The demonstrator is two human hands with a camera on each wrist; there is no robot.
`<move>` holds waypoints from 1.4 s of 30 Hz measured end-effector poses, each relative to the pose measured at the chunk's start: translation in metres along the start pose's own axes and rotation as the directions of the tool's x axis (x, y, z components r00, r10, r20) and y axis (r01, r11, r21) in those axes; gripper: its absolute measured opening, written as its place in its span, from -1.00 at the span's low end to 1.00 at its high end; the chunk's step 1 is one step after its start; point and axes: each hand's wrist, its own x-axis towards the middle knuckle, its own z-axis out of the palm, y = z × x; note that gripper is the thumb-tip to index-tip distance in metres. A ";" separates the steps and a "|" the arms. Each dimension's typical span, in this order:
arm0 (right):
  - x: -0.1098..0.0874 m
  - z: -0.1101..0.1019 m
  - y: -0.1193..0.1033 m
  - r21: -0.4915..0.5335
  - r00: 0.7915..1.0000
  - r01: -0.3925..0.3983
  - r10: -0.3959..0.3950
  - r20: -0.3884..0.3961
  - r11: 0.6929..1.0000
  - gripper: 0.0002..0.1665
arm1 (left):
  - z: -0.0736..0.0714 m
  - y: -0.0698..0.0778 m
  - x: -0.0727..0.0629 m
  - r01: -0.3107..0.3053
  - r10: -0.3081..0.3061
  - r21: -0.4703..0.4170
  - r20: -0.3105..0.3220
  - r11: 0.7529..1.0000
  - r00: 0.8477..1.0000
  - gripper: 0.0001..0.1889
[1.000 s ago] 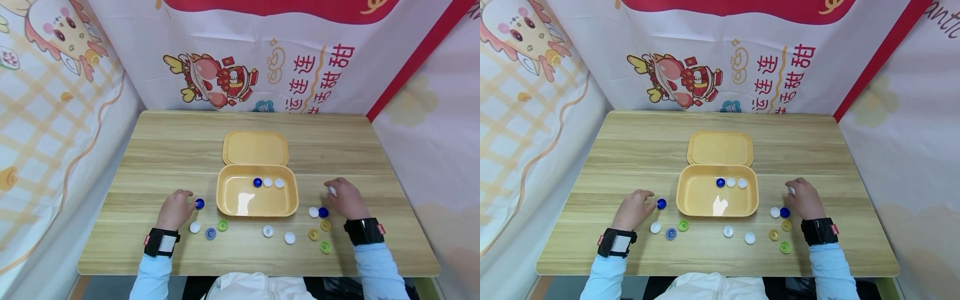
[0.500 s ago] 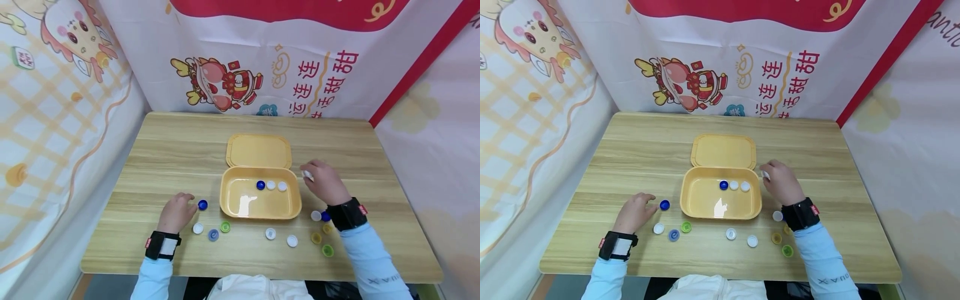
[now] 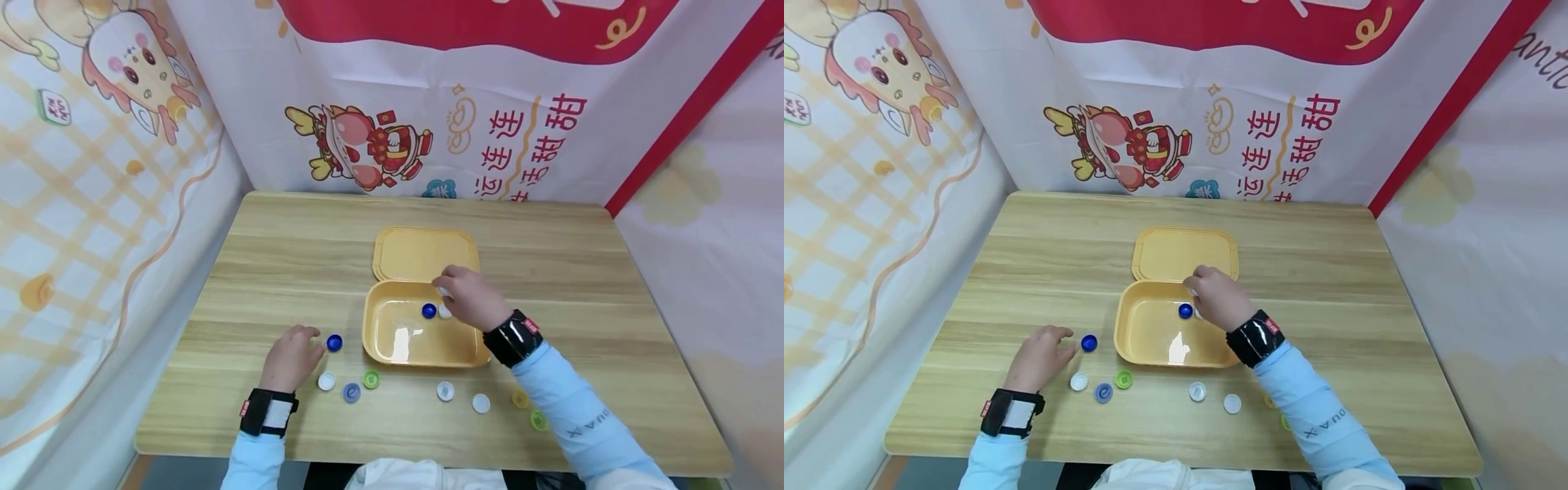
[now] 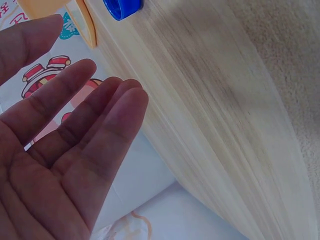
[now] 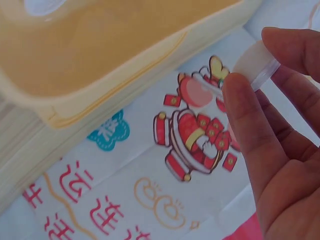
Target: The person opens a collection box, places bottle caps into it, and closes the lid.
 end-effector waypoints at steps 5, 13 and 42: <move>0.014 0.013 -0.010 0.026 0.996 0.023 -0.026 0.084 0.999 -0.65 | 0.001 0.000 -0.003 0.014 -0.014 -0.013 0.005 1.000 1.000 -0.70; 0.031 0.045 -0.015 0.062 0.977 0.125 -0.134 0.169 0.990 -0.70 | 0.004 0.003 -0.004 0.015 -0.015 -0.004 0.017 1.000 1.000 -0.70; 0.048 0.105 0.002 -0.018 0.959 0.141 -0.132 0.252 0.990 -0.72 | 0.008 0.003 -0.003 0.038 -0.037 -0.016 0.042 0.999 0.998 -0.72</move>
